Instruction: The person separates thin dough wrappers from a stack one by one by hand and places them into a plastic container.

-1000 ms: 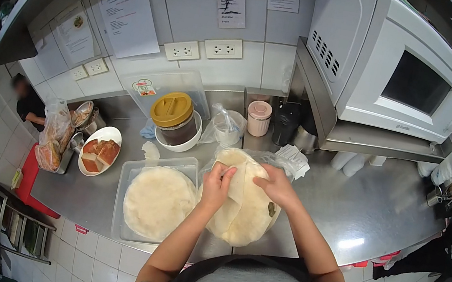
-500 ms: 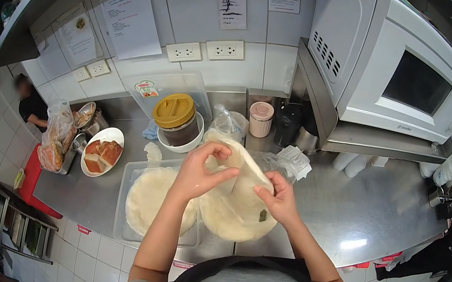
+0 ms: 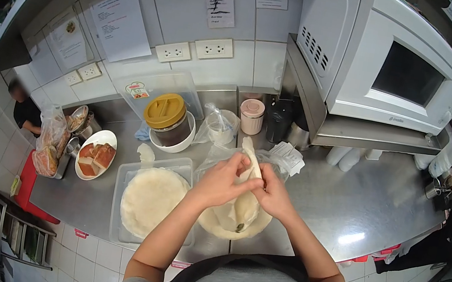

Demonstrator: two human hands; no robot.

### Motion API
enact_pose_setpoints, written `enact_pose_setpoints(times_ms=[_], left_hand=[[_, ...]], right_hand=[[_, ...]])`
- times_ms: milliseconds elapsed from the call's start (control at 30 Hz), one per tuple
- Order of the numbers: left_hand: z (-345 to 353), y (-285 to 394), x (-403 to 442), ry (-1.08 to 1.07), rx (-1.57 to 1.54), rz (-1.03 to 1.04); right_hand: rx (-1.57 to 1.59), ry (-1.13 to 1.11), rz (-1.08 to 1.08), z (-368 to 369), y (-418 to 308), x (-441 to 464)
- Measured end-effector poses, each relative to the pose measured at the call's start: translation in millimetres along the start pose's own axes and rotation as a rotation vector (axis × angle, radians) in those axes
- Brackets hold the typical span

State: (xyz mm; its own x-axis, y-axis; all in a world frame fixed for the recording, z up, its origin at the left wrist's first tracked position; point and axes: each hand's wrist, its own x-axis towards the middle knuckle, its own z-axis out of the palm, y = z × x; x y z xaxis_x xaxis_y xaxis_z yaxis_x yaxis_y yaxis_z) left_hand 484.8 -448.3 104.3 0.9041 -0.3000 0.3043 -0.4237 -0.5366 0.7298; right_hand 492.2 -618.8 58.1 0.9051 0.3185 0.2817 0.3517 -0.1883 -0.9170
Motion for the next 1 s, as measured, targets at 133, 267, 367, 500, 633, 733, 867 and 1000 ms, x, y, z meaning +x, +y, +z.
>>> enact_pose_setpoints(times_ms=[133, 267, 367, 500, 633, 733, 867, 1000], left_hand=[[0, -12, 6, -0.089, 0.037, -0.025], [-1, -12, 7, -0.034, 0.046, 0.168], [10, -24, 7, 0.075, 0.032, 0.203], [17, -42, 8, 0.142, 0.090, 0.138], [2, -61, 14, 0.206, 0.136, 0.114], [-9, -76, 9, 0.283, 0.138, 0.072], [-17, -111, -8, 0.436, 0.129, 0.026], [-25, -126, -29, 0.510, 0.086, -0.064]], right_hand=[[-0.071, -0.003, 0.007, -2, -1, 3], [-0.200, 0.046, 0.043, -4, -7, 4], [-0.261, 0.166, -0.038, 2, -11, 7], [-0.306, 0.190, -0.100, 0, 4, 11], [-0.098, 0.190, 0.052, -13, 20, 10], [0.229, 0.222, 0.131, -17, 43, 10], [0.612, 0.231, 0.300, -22, 45, -1], [0.836, 0.208, 0.356, -19, 50, -7]])
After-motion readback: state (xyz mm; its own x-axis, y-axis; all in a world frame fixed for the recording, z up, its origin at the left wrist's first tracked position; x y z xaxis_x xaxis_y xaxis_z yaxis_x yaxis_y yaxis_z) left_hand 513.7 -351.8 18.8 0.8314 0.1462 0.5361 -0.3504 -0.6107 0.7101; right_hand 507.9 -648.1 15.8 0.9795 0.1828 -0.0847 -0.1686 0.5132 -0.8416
